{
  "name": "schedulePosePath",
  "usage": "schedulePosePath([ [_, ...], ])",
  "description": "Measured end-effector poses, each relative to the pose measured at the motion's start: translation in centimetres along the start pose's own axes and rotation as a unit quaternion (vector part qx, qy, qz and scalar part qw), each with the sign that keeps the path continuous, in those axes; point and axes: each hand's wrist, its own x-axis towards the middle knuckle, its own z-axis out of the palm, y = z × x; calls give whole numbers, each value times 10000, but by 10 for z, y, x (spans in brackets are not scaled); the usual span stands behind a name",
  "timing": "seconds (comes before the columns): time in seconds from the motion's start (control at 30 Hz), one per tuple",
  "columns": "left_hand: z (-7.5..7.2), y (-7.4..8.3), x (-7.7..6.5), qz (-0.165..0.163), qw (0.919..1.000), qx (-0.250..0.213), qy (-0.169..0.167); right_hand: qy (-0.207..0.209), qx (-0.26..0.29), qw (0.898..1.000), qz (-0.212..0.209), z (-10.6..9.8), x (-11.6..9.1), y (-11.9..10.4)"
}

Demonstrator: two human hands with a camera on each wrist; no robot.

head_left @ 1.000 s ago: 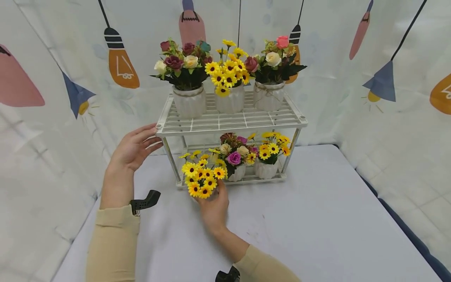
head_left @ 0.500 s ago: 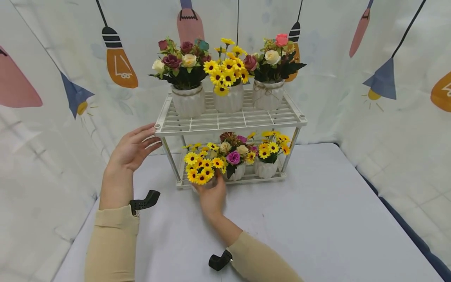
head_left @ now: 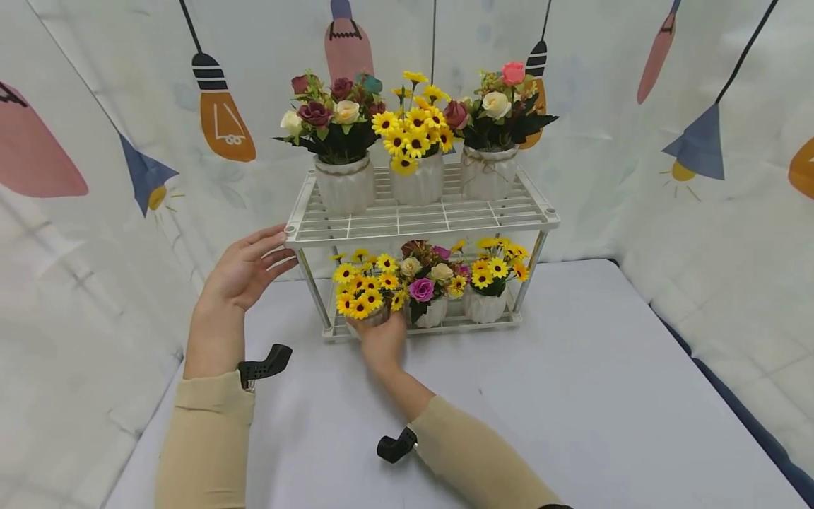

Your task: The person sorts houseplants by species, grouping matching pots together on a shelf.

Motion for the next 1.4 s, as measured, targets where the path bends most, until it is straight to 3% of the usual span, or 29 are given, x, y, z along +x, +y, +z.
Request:
schedulePosePath([
  [0.4,3,2,8,84,9997,-118,-201,-383,135,9991,-87,3,15,6],
  [0.7,-3,1,4,28,9996,-121,-238,-855,-513,9949,149,-14,3,2],
  [0.9,-5,4,3,155,9997,-103,-158,-1406,18,9891,441,-34,-7,-16],
  [1.0,-5,5,3,128,9997,-117,-150,-2001,-82,9777,631,-52,-12,-20],
  [1.07,-5,5,3,126,9997,-159,-158,-2512,-466,9656,493,-68,-12,-21],
  [1.17,-4,4,3,137,9996,-203,-158,-3302,-1161,9367,-74,-94,-6,-23],
  [1.3,-4,2,2,181,9997,-152,-113,-4055,-1668,8967,-609,-132,7,-27],
  [1.4,-3,-2,1,279,9995,-150,-92,-4345,-1868,8778,-760,-161,19,-30],
])
